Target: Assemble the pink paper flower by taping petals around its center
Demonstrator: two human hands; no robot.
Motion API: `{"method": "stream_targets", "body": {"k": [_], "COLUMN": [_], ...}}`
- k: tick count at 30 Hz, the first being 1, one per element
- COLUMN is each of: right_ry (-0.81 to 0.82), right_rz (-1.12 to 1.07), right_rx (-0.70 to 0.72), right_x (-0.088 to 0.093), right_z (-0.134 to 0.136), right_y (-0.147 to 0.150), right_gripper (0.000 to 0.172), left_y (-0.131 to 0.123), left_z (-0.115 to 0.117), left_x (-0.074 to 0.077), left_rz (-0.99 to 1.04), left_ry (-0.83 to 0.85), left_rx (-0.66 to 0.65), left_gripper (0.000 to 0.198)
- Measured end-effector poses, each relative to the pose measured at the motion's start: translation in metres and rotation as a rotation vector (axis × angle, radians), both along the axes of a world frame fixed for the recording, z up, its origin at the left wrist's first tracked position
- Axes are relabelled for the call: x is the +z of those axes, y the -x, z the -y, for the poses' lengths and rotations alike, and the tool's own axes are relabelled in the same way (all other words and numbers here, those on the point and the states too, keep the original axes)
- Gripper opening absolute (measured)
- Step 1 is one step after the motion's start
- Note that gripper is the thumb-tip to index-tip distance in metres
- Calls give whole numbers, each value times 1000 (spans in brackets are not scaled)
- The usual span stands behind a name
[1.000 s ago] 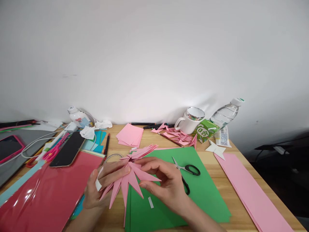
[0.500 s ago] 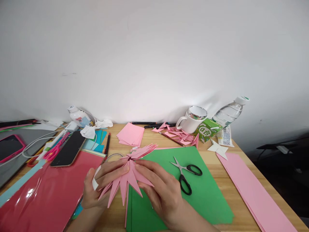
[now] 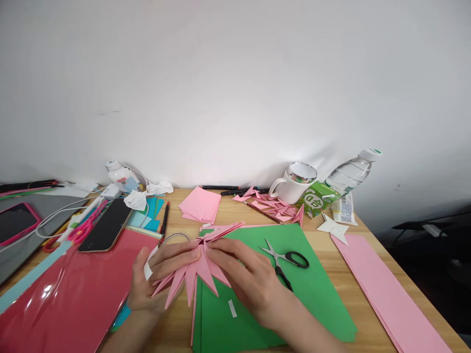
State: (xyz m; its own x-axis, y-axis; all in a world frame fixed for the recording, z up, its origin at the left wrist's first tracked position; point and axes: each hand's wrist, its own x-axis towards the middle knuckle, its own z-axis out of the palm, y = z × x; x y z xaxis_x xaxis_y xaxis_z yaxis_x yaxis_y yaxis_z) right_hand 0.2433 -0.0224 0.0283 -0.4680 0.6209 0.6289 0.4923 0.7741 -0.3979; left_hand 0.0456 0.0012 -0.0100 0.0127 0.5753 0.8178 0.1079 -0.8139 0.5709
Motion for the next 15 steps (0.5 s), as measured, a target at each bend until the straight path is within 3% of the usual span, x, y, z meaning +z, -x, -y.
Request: {"method": "stream_targets", "body": {"k": [3,9,12,15], "right_ry": [11,45,54,209], "right_rz": [8,-88,-167,-228], "right_rx": [63,93,43,-45], "right_x": [0,-5,-4,-5], "right_z": [-4,-11,-13,-23], "right_y": [-3,-2,4,10], "right_gripper": [39,39,38,23], "left_y": [1,1,-7,-16], "left_z": [-1,-2,1,0], "left_x": [-1,2,7,17], "left_rz": [-183,-226,-148,-18], "left_ry": [-143,-111,34,361], "left_rx": [10,41,73,161], "left_gripper": [88,93,97,94]}}
